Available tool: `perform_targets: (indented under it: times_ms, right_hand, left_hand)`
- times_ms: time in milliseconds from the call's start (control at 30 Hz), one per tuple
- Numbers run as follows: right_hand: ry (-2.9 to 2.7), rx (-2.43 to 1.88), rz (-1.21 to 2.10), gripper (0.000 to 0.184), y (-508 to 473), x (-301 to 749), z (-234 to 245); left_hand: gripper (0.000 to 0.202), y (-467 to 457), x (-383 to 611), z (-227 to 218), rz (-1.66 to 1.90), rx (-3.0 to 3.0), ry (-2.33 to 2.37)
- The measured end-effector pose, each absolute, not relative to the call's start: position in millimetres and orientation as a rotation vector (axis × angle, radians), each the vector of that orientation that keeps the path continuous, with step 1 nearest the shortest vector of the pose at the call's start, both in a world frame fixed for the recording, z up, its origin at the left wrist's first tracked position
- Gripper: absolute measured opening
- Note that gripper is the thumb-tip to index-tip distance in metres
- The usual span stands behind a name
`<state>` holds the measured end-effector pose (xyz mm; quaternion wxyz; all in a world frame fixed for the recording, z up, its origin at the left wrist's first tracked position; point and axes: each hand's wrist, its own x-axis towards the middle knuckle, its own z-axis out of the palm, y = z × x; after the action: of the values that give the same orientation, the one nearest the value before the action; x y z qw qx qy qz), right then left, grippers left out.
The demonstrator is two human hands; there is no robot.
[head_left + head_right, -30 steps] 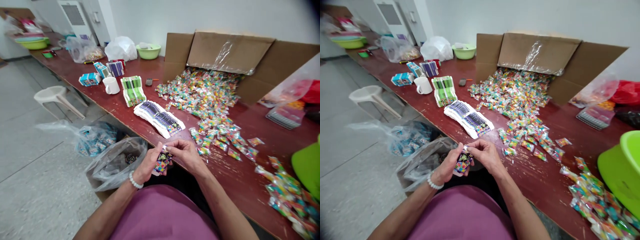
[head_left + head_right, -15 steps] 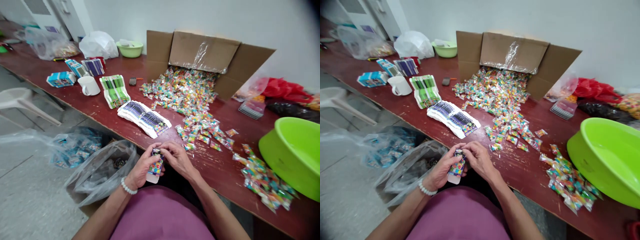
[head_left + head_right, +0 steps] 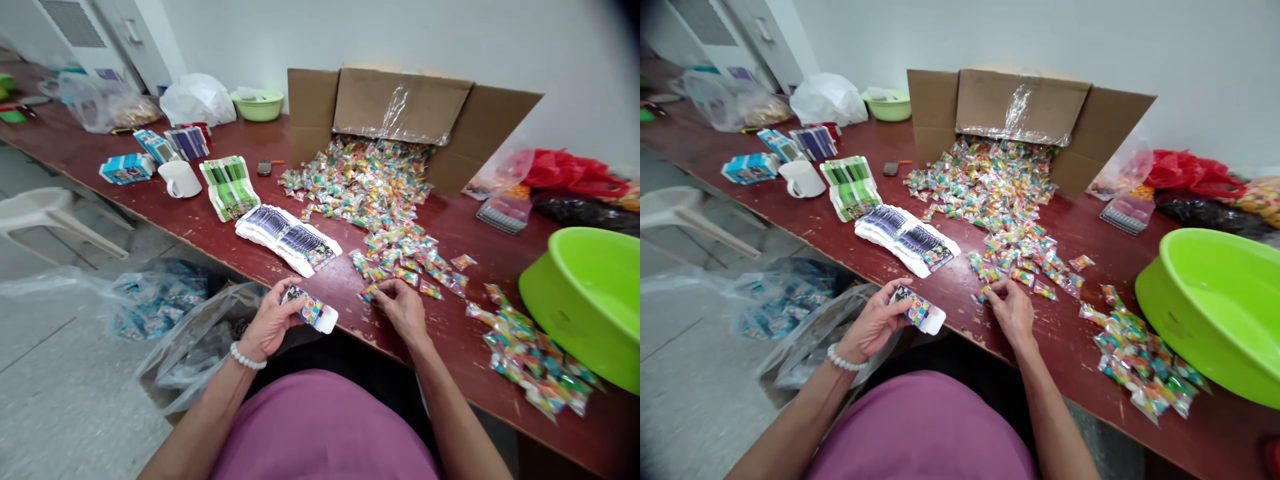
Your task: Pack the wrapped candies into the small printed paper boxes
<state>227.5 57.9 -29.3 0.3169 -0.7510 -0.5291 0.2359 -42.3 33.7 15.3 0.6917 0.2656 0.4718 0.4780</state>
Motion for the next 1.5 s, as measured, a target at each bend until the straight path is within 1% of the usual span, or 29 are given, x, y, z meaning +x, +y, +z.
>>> perform_targets:
  times_ms: [133, 233, 300, 367, 467, 600, 700, 767, 867, 967, 1000, 1067, 1133, 1167, 1233, 1300, 1367, 1433, 1500]
  right_hand:
    - [-1.108, -1.601, 0.890, 0.036, 57.7, 217.0, -19.3]
    - [-0.997, -1.375, 1.040, 0.038, 46.9, 198.0, -3.5]
    - [-1.066, -1.353, 0.995, 0.033, 36.5, 183.4, 6.7]
    - [-1.182, -1.405, 0.873, 0.026, 26.1, 170.9, 13.3]
    - [-1.353, -1.446, 0.730, 0.016, 14.3, 159.3, 14.8]
    - [-1.638, -1.346, 0.633, 0.007, 8.5, 155.7, 10.0]
    - [-1.816, -1.301, 0.585, 0.007, 9.6, 159.6, 10.9]
    - [-1.931, -1.268, 0.620, 0.009, 11.2, 163.4, 14.2]
    - [-1.977, -1.150, 0.755, 0.012, 13.1, 166.9, 19.9]
    - [-1.731, -1.137, 0.905, 0.012, 14.2, 166.4, 21.5]
    - [-1.611, -1.167, 1.000, 0.013, 14.7, 165.5, 20.6]
    - [-1.392, -1.188, 1.273, 0.025, 15.6, 162.9, 17.4]
    - [-1.238, -1.107, 1.548, 0.038, 16.5, 159.3, 13.3]
    - [-1.196, -1.052, 1.648, 0.040, 16.7, 157.1, 11.4]
    - [-1.156, -0.987, 1.726, 0.036, 16.3, 152.7, 8.7]
    - [-1.173, -0.979, 1.654, 0.029, 14.9, 149.1, 7.5]
    - [-1.251, -1.001, 1.467, 0.024, 13.0, 147.9, 8.3]
    - [-1.440, -1.001, 1.272, 0.017, 11.6, 149.6, 10.8]
    - [-1.678, -0.966, 1.118, 0.017, 11.7, 152.7, 14.2]
  left_hand:
    - [0.047, 36.8, -44.0, 14.5, 1.071, 0.634, 1.103]
    - [0.047, 33.5, -43.1, 9.8, 1.040, 0.637, 1.146]
    - [0.047, 28.9, -41.2, 8.1, 1.006, 0.613, 1.109]
    - [0.045, 22.9, -38.7, 7.7, 0.965, 0.590, 1.026]
    - [0.044, 13.8, -34.3, 7.9, 0.865, 0.600, 0.871]
    - [0.055, 6.2, -27.3, 7.5, 0.656, 0.709, 0.728]
    - [0.048, 5.3, -23.6, 7.0, 0.629, 0.767, 0.713]
    - [0.042, 6.2, -22.9, 6.9, 0.671, 0.794, 0.749]
    - [0.037, 8.2, -24.0, 7.6, 0.711, 0.797, 0.798]
    - [0.034, 9.4, -25.0, 8.7, 0.749, 0.700, 0.814]
    - [0.038, 9.3, -24.7, 8.9, 0.757, 0.662, 0.822]
    - [0.048, 7.9, -22.5, 9.1, 0.763, 0.614, 0.849]
    - [0.048, 5.4, -18.7, 9.5, 0.797, 0.634, 0.885]
    - [0.046, 3.9, -16.5, 10.0, 0.829, 0.666, 0.904]
    - [0.044, 1.7, -12.9, 11.9, 0.900, 0.737, 0.945]
    - [0.042, 1.1, -11.5, 14.3, 0.939, 0.765, 0.971]
    - [0.045, 2.3, -12.8, 16.4, 0.900, 0.706, 0.941]
    - [0.050, 4.3, -15.7, 17.3, 0.830, 0.586, 0.870]
    - [0.047, 6.1, -18.4, 17.0, 0.792, 0.462, 0.830]
